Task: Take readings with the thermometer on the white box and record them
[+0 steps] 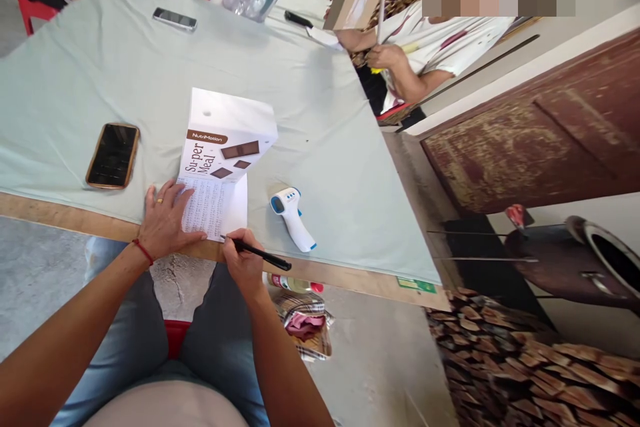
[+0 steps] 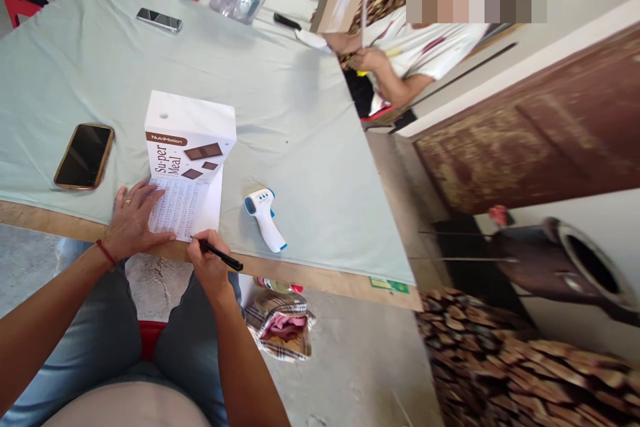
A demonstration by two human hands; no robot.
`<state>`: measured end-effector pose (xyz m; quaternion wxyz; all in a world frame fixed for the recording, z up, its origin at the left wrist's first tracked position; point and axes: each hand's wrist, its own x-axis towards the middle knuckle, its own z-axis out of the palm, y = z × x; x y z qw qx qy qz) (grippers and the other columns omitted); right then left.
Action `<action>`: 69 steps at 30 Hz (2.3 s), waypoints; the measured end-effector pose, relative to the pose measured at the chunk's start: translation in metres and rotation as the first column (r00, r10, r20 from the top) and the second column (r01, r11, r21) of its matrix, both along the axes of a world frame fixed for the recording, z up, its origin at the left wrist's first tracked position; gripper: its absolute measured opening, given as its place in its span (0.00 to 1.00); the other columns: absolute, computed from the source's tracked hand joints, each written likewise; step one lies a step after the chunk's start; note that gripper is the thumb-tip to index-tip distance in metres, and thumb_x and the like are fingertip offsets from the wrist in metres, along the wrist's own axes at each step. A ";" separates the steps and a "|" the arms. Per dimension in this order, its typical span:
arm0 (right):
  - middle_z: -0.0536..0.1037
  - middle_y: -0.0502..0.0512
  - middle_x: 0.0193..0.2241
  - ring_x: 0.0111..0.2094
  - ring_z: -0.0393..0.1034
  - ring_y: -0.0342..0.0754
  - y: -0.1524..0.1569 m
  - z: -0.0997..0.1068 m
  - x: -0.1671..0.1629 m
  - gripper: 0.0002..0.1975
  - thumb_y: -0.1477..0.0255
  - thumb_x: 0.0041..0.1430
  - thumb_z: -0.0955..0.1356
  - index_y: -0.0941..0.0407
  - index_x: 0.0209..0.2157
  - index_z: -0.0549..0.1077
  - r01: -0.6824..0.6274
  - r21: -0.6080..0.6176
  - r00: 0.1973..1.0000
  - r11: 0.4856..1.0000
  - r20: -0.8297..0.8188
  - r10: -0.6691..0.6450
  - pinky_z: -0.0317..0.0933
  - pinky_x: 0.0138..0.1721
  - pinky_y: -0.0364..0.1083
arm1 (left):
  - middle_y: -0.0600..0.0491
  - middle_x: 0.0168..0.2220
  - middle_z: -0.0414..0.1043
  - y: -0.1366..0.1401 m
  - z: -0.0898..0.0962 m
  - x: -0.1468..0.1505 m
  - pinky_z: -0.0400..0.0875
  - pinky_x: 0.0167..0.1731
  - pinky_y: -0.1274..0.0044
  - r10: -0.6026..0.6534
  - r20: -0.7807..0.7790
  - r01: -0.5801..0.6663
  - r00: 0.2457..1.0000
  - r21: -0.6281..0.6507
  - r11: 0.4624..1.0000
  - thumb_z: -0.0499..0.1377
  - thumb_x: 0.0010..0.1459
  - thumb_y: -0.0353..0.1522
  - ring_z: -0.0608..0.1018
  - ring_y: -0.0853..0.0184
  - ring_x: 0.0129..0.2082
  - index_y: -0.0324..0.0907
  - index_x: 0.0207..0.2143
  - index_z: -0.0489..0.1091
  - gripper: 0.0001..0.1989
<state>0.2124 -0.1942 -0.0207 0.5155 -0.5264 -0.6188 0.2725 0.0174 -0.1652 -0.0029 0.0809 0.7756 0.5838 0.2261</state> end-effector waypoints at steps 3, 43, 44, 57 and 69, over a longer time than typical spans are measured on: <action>0.65 0.44 0.19 0.21 0.60 0.41 -0.001 -0.003 0.000 0.05 0.74 0.53 0.64 0.54 0.25 0.66 -0.014 0.013 0.999 1.000 0.029 0.014 0.58 0.25 0.42 | 0.34 0.61 0.62 0.000 -0.001 0.000 0.42 0.63 0.46 0.000 0.005 0.000 1.000 0.006 1.000 0.69 0.45 0.48 0.59 0.41 0.66 0.40 0.59 0.61 0.43; 0.68 0.46 0.18 0.25 0.64 0.46 0.084 0.058 -0.041 0.16 0.55 0.54 0.65 0.53 0.27 0.68 -0.146 -0.250 0.954 0.957 -0.290 0.069 0.59 0.29 0.44 | 0.42 0.35 0.75 0.130 0.005 -0.026 0.66 0.42 0.64 0.263 0.231 -0.286 0.937 0.072 0.955 0.39 0.67 0.43 0.76 0.54 0.39 0.41 0.41 0.71 0.24; 0.67 0.46 0.18 0.25 0.64 0.46 0.088 0.056 -0.047 0.15 0.55 0.54 0.65 0.53 0.27 0.67 -0.149 -0.262 0.950 0.953 -0.305 0.065 0.59 0.29 0.44 | 0.42 0.36 0.76 0.130 0.005 -0.026 0.66 0.42 0.65 0.261 0.226 -0.285 0.939 0.080 0.955 0.39 0.67 0.43 0.76 0.54 0.39 0.41 0.41 0.71 0.24; 0.70 0.48 0.19 0.27 0.67 0.48 0.099 0.033 -0.060 0.16 0.54 0.56 0.65 0.53 0.29 0.68 -0.115 -0.321 0.949 0.940 -0.315 0.008 0.61 0.28 0.45 | 0.44 0.34 0.76 0.132 -0.001 -0.028 0.67 0.41 0.66 0.262 0.229 -0.292 0.937 0.109 0.950 0.39 0.67 0.42 0.76 0.55 0.38 0.41 0.41 0.71 0.23; 0.68 0.46 0.17 0.23 0.65 0.46 0.096 0.039 -0.059 0.16 0.53 0.54 0.65 0.52 0.26 0.66 -0.109 -0.324 0.955 0.940 -0.297 0.008 0.58 0.24 0.44 | 0.44 0.33 0.74 0.129 0.001 -0.028 0.67 0.40 0.64 0.240 0.266 -0.277 0.934 0.110 0.955 0.40 0.66 0.45 0.76 0.53 0.37 0.42 0.41 0.70 0.24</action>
